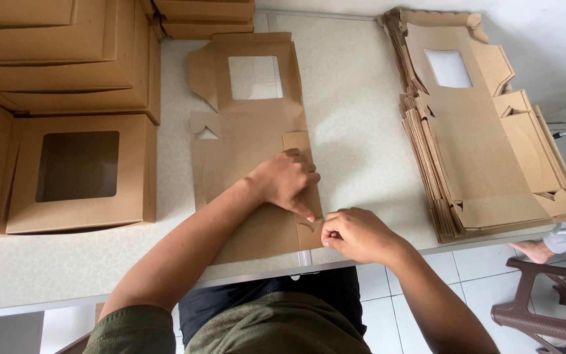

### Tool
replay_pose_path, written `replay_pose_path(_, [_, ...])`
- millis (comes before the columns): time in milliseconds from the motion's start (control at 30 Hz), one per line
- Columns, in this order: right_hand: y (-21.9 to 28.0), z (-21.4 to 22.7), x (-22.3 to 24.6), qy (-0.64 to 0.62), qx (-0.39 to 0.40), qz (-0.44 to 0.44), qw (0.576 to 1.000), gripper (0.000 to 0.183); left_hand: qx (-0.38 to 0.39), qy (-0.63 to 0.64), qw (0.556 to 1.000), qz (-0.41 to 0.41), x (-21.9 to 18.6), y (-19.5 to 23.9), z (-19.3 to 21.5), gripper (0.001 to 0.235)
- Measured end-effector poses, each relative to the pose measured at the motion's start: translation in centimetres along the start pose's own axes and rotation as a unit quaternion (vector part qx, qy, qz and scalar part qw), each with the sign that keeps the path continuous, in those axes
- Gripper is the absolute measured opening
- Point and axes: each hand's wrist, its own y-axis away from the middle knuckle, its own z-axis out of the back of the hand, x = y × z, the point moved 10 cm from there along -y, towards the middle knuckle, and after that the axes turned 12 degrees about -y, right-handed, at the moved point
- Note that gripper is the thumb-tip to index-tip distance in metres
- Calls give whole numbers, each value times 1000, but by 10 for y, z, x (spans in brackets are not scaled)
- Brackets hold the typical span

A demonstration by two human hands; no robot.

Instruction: The person assembles a small cardboard box with a clear window by folding the flat piece along pre-scored lines and inserting tabs into slots. They then place a matching lid on top and stack the finished box with others.

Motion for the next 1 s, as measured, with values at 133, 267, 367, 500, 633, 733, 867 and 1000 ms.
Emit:
replay_pose_path(133, [-9,7,-5,-16,-29,-4,999,16,-9,-20,1000,2,0,0,-3,82])
replay_pose_path(267, [-17,16,-9,-32,-76,19,996,14,1,2,1000,3,1,-1,-2,85])
replay_pose_path(367, [-18,19,-8,-21,-68,12,997,12,5,4,1000,9,2,0,-1,86])
replay_pose_path(500, [-18,29,-10,-49,-10,-29,998,12,15,39,999,17,4,1,1,89])
replay_pose_path(633, [-60,84,-43,-156,-147,-26,976,16,22,32,999,9,-1,-1,-12,91])
replay_pose_path(733, [-106,135,-73,-173,-306,16,936,22,1,-9,1000,18,-14,-8,-24,83])
replay_pose_path(867, [-163,180,-81,-375,-411,99,825,35,-7,-31,999,25,-33,-14,-32,78])
replay_pose_path(1000, [-183,195,-64,-553,-424,85,712,44,37,168,985,-5,-33,-15,-38,65])
